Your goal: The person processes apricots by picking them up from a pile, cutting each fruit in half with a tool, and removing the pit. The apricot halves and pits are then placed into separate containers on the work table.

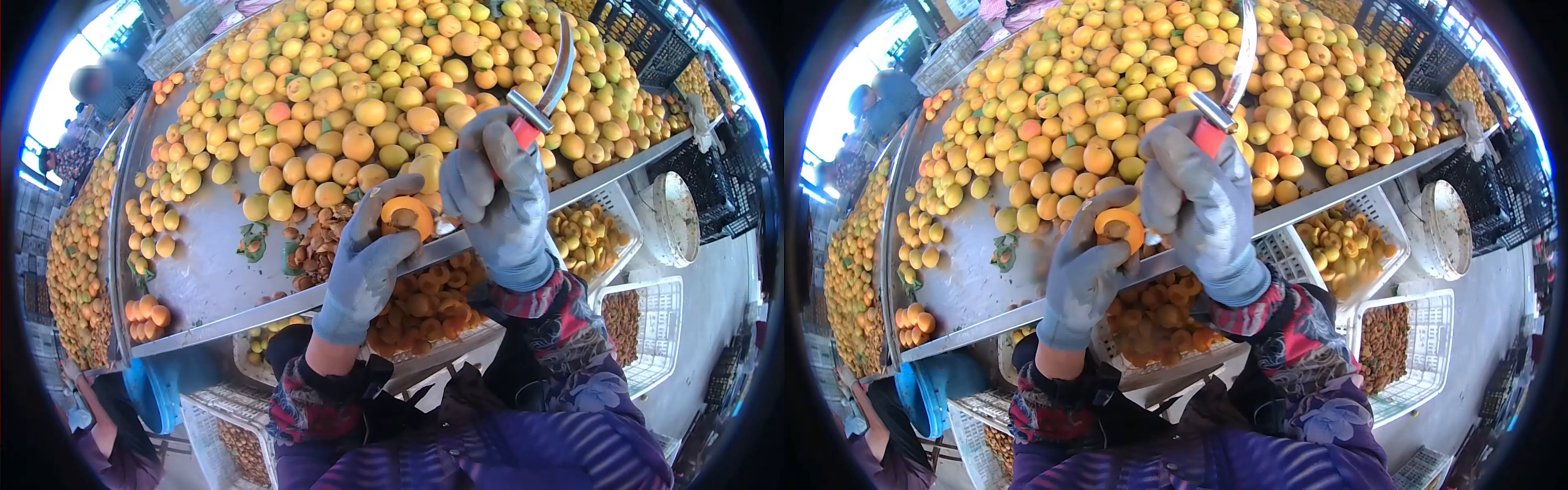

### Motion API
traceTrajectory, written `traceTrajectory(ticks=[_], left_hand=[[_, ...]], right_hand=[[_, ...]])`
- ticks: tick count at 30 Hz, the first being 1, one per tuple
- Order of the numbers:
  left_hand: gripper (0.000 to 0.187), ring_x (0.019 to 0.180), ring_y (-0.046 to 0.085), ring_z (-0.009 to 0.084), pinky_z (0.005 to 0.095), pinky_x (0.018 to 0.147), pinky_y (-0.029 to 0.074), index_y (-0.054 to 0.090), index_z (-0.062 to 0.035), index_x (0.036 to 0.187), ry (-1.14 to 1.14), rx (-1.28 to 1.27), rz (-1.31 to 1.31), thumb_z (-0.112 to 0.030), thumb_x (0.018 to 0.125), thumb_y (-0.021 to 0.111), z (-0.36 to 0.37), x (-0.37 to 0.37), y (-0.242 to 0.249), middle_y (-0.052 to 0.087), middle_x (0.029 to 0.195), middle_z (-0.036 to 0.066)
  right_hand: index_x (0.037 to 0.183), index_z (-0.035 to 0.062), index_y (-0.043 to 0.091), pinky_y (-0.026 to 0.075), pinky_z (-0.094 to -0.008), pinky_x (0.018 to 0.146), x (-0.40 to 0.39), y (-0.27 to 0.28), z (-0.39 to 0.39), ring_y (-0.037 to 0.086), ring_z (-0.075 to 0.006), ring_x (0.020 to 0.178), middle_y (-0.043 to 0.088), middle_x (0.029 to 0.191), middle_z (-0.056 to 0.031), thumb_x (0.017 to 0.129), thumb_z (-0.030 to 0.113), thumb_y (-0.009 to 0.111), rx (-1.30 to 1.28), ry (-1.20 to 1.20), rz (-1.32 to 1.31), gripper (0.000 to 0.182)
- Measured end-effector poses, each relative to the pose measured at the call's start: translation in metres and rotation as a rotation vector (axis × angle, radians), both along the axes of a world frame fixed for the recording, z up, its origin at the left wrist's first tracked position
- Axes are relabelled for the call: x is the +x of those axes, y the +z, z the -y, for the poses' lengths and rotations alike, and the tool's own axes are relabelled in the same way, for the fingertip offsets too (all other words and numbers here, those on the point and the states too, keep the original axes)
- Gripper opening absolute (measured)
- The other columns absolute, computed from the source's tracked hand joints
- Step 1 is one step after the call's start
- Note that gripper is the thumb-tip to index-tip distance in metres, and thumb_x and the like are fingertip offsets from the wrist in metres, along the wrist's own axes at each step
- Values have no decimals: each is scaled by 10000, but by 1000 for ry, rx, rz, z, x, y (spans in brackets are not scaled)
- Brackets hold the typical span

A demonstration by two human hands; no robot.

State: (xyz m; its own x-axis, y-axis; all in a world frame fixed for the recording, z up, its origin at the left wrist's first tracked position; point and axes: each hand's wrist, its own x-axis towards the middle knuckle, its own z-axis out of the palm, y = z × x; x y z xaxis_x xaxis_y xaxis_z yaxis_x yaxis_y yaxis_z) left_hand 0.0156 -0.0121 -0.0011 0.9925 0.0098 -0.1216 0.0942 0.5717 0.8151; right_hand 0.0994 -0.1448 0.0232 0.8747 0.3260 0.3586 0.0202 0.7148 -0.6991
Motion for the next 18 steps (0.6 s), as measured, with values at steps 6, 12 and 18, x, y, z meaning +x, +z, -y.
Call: traceTrajectory(ticks=[6, 12, 18], left_hand=[[499, 933, 521, 68, 217, 829, 443, 454, -17, 1300, -40, 132, 119, -6, 807, 529, 11, -2, -2, 538, 1113, 23], [463, 981, 512, 79, 227, 858, 427, 434, -8, 1288, -2, 265, 168, -14, 833, 520, 19, -4, -2, 529, 1146, 37], [426, 876, 501, 76, 220, 798, 437, 438, -7, 1255, 37, 410, 222, -25, 841, 540, 23, -2, -2, 529, 1047, 30]], right_hand=[[905, -19, 550, 338, -218, 422, -6, 3, -3, 403, -49, 420, 484, 521, -4, 961, 234, 509, -76, -150, 128, 263], [916, -20, 552, 334, -197, 441, -21, 7, -3, 408, -39, 445, 484, 542, 22, 955, 254, 503, -284, -205, 184, 281], [910, 17, 544, 268, -219, 412, -7, -4, -10, 332, -47, 421, 388, 503, 46, 979, 382, 459, -102, -172, 33, 381]])
